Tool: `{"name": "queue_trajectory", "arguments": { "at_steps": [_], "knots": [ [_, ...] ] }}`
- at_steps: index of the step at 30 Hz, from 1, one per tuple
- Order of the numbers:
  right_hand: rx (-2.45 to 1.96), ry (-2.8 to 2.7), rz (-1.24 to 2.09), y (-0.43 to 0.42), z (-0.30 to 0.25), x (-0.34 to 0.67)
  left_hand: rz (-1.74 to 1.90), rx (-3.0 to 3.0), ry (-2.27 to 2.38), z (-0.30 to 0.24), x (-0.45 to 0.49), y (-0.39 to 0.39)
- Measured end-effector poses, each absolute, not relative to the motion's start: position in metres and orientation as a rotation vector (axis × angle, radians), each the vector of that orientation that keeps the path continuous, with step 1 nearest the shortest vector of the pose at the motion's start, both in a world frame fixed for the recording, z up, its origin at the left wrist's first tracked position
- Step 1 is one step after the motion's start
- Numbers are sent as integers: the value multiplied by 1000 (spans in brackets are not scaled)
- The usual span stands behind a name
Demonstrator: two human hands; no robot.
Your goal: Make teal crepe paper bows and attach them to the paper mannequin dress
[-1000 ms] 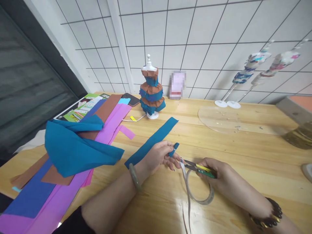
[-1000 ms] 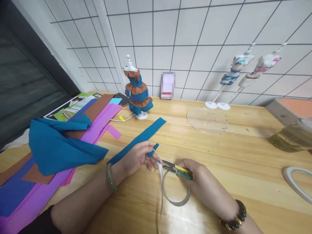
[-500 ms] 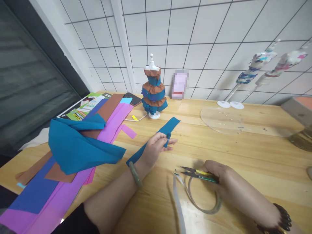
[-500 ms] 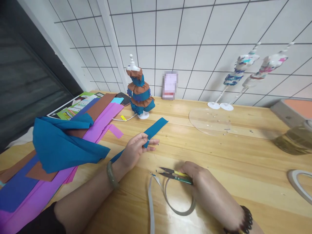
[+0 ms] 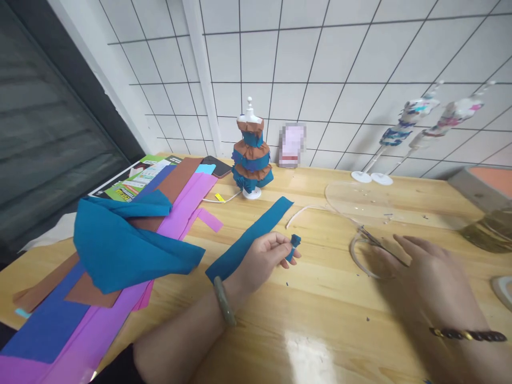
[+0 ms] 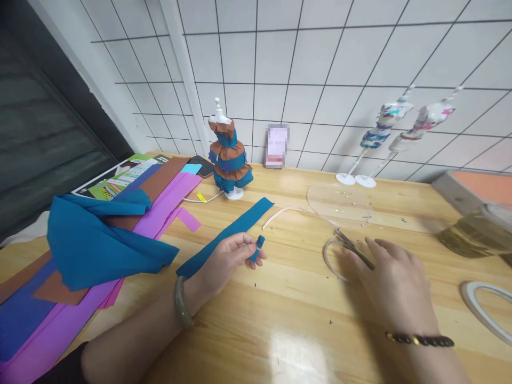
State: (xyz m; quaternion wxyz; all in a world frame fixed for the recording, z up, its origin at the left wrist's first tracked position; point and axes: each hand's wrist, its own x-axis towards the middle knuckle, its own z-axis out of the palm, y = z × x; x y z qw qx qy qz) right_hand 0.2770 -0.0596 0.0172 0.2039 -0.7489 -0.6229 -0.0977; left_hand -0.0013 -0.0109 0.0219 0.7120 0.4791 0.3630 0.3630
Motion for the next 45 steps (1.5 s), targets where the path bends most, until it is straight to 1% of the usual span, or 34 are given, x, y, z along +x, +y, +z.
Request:
{"name": "queue_trajectory", "arguments": {
  "at_steps": [1, 2, 3, 6, 9, 11, 24, 30, 34, 40, 45],
  "knots": [
    [-2014, -1709, -316, -62, 19, 264, 788, 1083, 789, 23, -2, -12],
    [-1895, -1684, -256, -65, 21, 249, 765, 1104, 772, 24, -2, -14],
    [-1805, -1653, -98, -68, 24, 232, 733, 1123, 753, 25, -2, -16],
    [-1542, -1578, 620, -77, 28, 186, 607, 1156, 692, 26, -1, -19],
    [-1391, -1469, 980, -81, 26, 164, 525, 1118, 643, 25, -1, -21],
    [-1322, -1404, 1092, -81, 24, 161, 493, 1091, 615, 24, -1, -21],
    [-1198, -1284, 1270, -79, 23, 160, 409, 1029, 542, 17, -3, -18],
    [-1188, -1309, 1268, -79, 18, 165, 395, 804, 453, 16, -3, -16],
    [-1236, -1311, 1256, -80, 17, 167, 389, 757, 412, 14, -5, -15],
    [-1248, -1317, 1291, -79, 28, 163, 293, 800, 461, 12, -4, -17],
    [-1250, -1254, 1284, -76, 27, 159, 328, 900, 629, 15, -2, -15]
  ]
}}
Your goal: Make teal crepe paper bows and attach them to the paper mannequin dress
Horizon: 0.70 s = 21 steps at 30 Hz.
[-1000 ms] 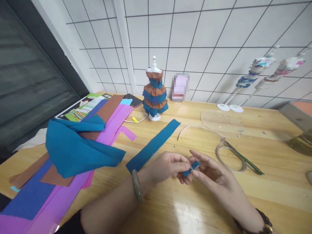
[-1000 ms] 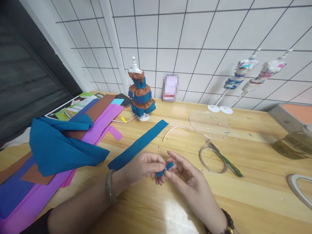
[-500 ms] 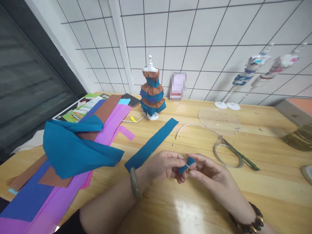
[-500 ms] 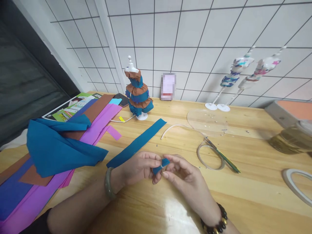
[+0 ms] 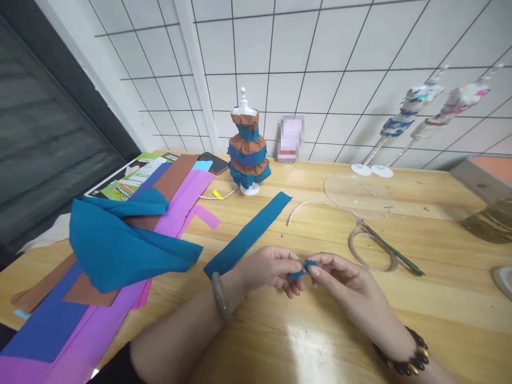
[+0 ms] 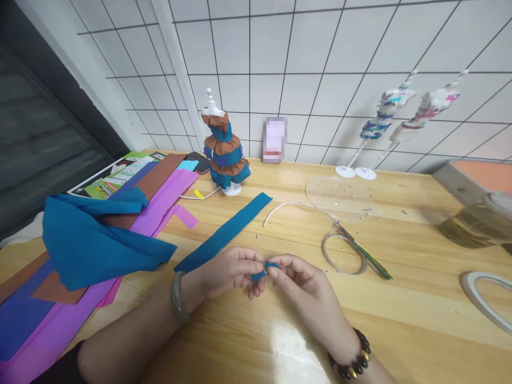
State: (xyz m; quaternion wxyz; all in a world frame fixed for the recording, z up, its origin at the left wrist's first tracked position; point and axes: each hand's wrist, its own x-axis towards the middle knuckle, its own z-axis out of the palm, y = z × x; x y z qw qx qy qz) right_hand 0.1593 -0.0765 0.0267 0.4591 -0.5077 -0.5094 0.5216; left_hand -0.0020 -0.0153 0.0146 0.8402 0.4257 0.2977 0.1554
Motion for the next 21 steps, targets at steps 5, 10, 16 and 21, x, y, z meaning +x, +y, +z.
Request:
{"name": "queue_trajectory", "arguments": {
  "at_steps": [5, 10, 16, 21],
  "knots": [
    [-1234, -1202, 1338, -76, 21, 156, 344, 908, 673, 17, -3, -13],
    [-1143, -1216, 1447, -75, 24, 154, 367, 800, 572, 17, -3, -13],
    [-1070, -1248, 1503, -73, 24, 151, 355, 758, 527, 14, -3, -14],
    [-1108, -1204, 1470, -74, 24, 151, 350, 808, 563, 15, -3, -14]
  ]
}}
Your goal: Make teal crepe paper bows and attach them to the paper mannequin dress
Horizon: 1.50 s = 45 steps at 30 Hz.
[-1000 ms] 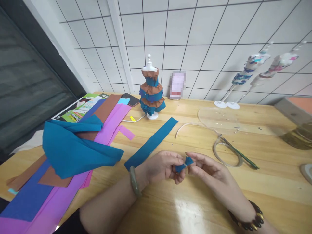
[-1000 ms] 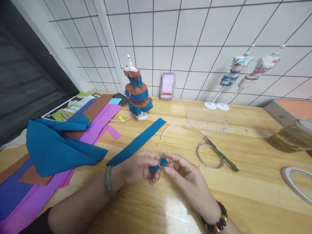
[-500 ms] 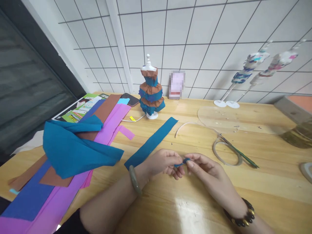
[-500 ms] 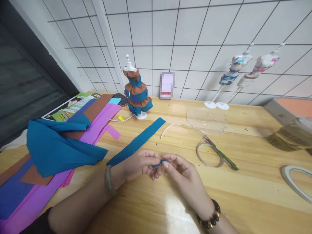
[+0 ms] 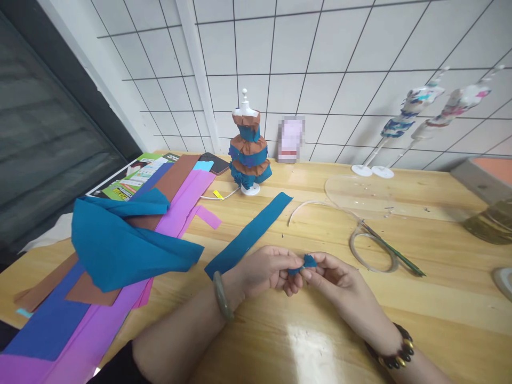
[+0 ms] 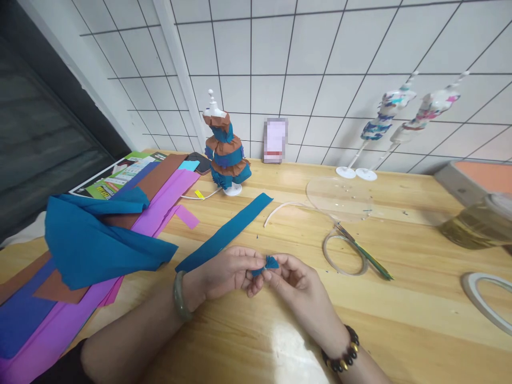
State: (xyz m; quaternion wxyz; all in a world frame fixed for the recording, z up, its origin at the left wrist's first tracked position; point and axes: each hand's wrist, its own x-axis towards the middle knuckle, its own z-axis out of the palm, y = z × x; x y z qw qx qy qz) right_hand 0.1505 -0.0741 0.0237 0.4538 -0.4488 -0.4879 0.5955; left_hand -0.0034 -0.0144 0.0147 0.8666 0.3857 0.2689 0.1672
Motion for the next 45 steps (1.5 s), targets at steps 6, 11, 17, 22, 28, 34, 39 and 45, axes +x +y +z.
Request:
{"name": "queue_trajectory", "arguments": {
  "at_steps": [6, 11, 17, 22, 28, 34, 39, 45],
  "knots": [
    [-1180, -1224, 1440, -74, 26, 151, 327, 857, 590, 15, -3, -14],
    [-1171, -1237, 1442, -75, 28, 150, 335, 787, 549, 14, -2, -14],
    [-1149, -1252, 1444, -77, 29, 151, 445, 892, 619, 16, -1, -14],
    [-1274, -1188, 1355, -73, 24, 156, 506, 1108, 709, 17, -2, -15],
    [-1372, -1142, 1296, -73, 15, 158, 607, 1194, 802, 23, 1, -19],
    [-1389, -1069, 1253, -74, 15, 159, 600, 1133, 807, 16, 0, -15],
    [-1384, -1044, 1224, -74, 16, 158, 564, 1072, 790, 14, 1, -15],
    [-1432, -1079, 1130, -74, 12, 157, 590, 1089, 811, 19, 6, -22]
  ]
}}
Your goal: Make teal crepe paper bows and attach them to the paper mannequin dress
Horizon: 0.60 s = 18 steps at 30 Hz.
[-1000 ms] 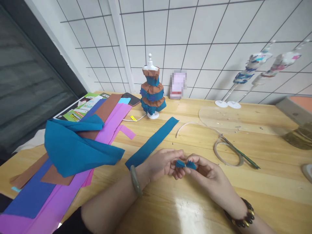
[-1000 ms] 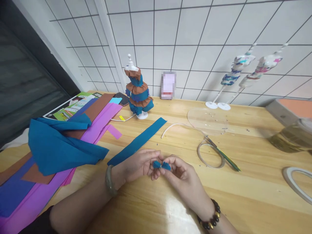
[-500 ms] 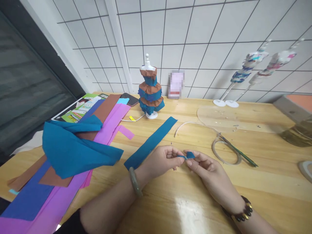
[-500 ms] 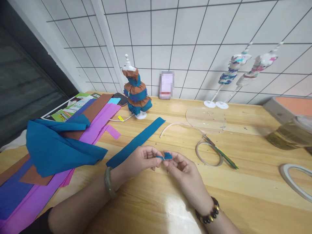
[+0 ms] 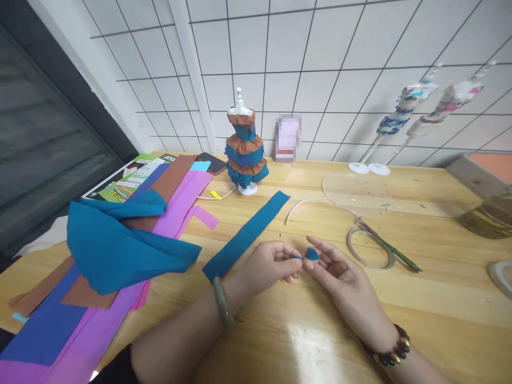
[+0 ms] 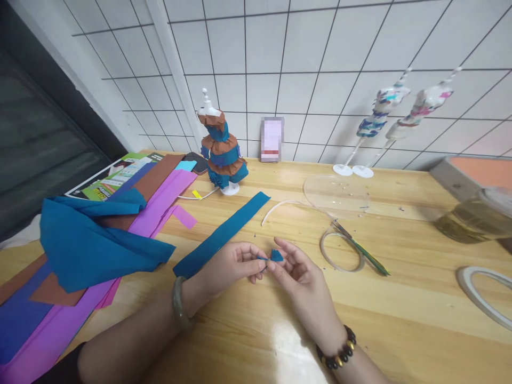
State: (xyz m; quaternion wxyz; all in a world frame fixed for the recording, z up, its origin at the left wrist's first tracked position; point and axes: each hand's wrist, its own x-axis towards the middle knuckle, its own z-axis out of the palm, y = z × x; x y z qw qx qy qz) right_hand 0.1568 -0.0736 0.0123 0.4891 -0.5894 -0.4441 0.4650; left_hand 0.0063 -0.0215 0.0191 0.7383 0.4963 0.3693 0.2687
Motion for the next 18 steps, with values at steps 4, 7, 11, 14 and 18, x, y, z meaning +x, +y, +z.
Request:
{"name": "queue_trajectory", "arguments": {
  "at_steps": [4, 7, 11, 14, 18],
  "knots": [
    [-1424, -1054, 1131, -73, 12, 157, 608, 1135, 815, 17, 7, -22],
    [-1403, -1002, 1169, -73, 13, 158, 642, 1161, 837, 17, 7, -22],
    [-1420, -961, 1185, -72, 12, 158, 679, 1207, 851, 18, 8, -24],
    [-1420, -938, 1206, -72, 12, 158, 721, 1267, 831, 17, 8, -25],
    [-1418, -929, 1236, -72, 12, 157, 728, 1333, 823, 14, 8, -26]
  ]
}}
